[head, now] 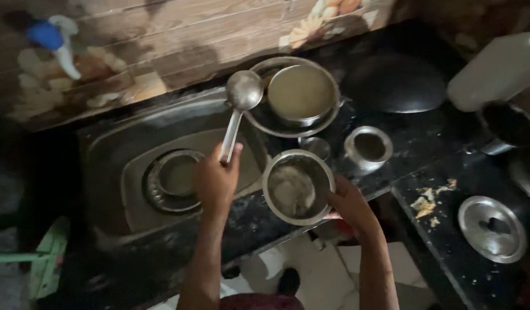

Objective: The person pours blended batter from a blender jar into a large bowl, scrapes the jar with a spatula, rinses the jar and lid at the sink, places them on a dish rack, then plugs in the blender base and sets the jar on it.

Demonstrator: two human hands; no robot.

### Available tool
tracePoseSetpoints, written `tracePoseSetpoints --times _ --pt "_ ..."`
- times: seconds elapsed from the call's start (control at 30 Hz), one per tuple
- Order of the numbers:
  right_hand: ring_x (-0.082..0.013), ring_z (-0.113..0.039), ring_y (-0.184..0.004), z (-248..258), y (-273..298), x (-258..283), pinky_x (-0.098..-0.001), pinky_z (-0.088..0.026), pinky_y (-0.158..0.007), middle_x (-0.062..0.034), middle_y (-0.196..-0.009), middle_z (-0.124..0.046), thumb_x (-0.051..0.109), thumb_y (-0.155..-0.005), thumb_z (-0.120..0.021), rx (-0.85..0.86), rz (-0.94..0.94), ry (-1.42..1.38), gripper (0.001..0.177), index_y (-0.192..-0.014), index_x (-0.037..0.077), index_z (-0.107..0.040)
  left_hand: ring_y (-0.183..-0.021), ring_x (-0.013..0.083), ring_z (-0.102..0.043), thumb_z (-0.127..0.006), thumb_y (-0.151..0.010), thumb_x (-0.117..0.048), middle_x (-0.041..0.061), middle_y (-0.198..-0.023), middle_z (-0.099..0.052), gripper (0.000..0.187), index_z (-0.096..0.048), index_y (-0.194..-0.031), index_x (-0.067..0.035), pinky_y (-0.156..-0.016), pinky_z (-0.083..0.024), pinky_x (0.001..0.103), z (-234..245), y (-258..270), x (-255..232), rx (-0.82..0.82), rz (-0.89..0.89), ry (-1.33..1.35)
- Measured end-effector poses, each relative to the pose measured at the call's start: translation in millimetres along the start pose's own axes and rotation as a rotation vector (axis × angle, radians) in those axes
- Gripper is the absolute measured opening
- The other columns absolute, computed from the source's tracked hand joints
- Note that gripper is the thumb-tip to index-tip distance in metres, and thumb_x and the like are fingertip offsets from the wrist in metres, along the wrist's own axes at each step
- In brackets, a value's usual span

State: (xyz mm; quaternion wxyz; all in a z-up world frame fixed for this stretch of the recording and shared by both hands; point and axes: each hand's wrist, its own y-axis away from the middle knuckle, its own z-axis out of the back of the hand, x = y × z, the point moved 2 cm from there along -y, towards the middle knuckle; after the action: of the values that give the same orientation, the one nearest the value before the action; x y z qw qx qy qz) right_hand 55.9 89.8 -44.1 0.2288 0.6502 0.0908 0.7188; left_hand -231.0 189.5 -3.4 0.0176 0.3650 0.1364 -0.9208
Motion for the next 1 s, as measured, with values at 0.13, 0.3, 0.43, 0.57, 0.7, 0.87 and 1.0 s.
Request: tracePoseSetpoints --times 0.13,0.3,0.43,0.57,0.7,0.87,1.0 --pt "-0.0226 -0.076 -0.076 -45.0 -18.6 -36.1 -0.0365 -0.068 -0.065 -0.0158 -0.101 -0.076 0.009 -0.087 -0.062 -0.004 0.032 -0.085 0.046 -0.133 0.005 -0.062 -0.104 0.0369 -0.067 -0.069 -0.098 -0.034 0.021 -0.127 -0.063 0.032 -0.070 -0.123 -0.015 -0.072 -0.056 0.048 58.9 -21.3 55.9 -0.136 -0.166 -0.347" --pt "-0.0252 -0.075 -0.076 -109.0 -23.7 -90.4 -0.0397 -0.060 -0.061 -0.0194 -0.100 -0.077 0.017 -0.094 -0.064 -0.293 -0.146 0.194 0.041 -0.132 0.002 -0.063 -0.152 0.0508 -0.020 -0.077 -0.087 -0.006 0.020 -0.168 -0.021 0.064 -0.067 -0.148 -0.022 -0.116 -0.031 0.068 133.4 -98.5 125.0 -0.180 -0.498 -0.381" --pt "-0.0217 -0.075 -0.080 -152.0 -26.0 -135.8 -0.0378 -0.062 -0.060 -0.0145 -0.104 -0.074 0.014 -0.089 -0.067 -0.430 -0.036 -0.060 0.044 -0.131 0.002 -0.062 -0.153 0.0530 -0.008 -0.078 -0.095 -0.010 0.020 -0.172 -0.014 0.046 -0.075 -0.137 -0.027 -0.112 -0.022 0.080 174.5 -206.3 164.1 -0.360 -0.674 -0.447" --pt "-0.0320 -0.072 -0.092 -173.4 -24.8 -147.1 -0.0453 -0.060 -0.073 -0.0162 -0.107 -0.074 0.026 -0.074 -0.086 -0.541 0.445 1.077 0.049 -0.116 0.010 -0.068 -0.156 0.0480 -0.019 -0.076 -0.101 -0.013 0.015 -0.164 -0.028 0.028 -0.075 -0.128 -0.017 -0.118 -0.028 0.073 187.0 -280.2 191.3 -0.242 -0.749 -0.445" --pt "-0.0459 -0.060 -0.102 -179.7 -6.5 -130.5 -0.0578 -0.049 -0.081 -0.0261 -0.117 -0.063 0.020 -0.085 -0.076 -0.707 -0.031 -0.123 0.051 -0.129 0.000 -0.061 -0.140 0.0510 -0.042 -0.071 -0.096 -0.016 0.018 -0.154 -0.047 0.028 -0.073 -0.124 -0.011 -0.113 -0.039 0.061 195.2 -340.9 186.9 -0.047 -0.759 -0.343" --pt "-0.0436 -0.053 -0.125 -229.9 25.8 -15.1 -0.0574 -0.044 -0.103 -0.0217 -0.130 -0.061 0.010 -0.086 -0.074 -1.132 0.528 0.519 0.046 -0.131 0.005 -0.062 -0.116 0.0526 -0.057 -0.069 -0.089 -0.014 0.028 -0.122 -0.059 0.034 -0.071 -0.121 -0.007 -0.095 -0.045 0.062 194.0 -363.0 167.3 0.026 -0.792 -0.354" --pt "-0.0419 -0.054 -0.121 -304.8 -7.5 80.6 -0.0543 -0.044 -0.101 -0.0204 -0.129 -0.059 0.009 -0.090 -0.075 -1.049 0.639 0.542 0.041 -0.129 0.006 -0.064 -0.116 0.0511 -0.057 -0.062 -0.092 -0.006 0.028 -0.131 -0.056 0.025 -0.069 -0.115 -0.001 -0.093 -0.050 0.060 181.2 -342.2 156.2 -0.102 -0.465 -0.427"
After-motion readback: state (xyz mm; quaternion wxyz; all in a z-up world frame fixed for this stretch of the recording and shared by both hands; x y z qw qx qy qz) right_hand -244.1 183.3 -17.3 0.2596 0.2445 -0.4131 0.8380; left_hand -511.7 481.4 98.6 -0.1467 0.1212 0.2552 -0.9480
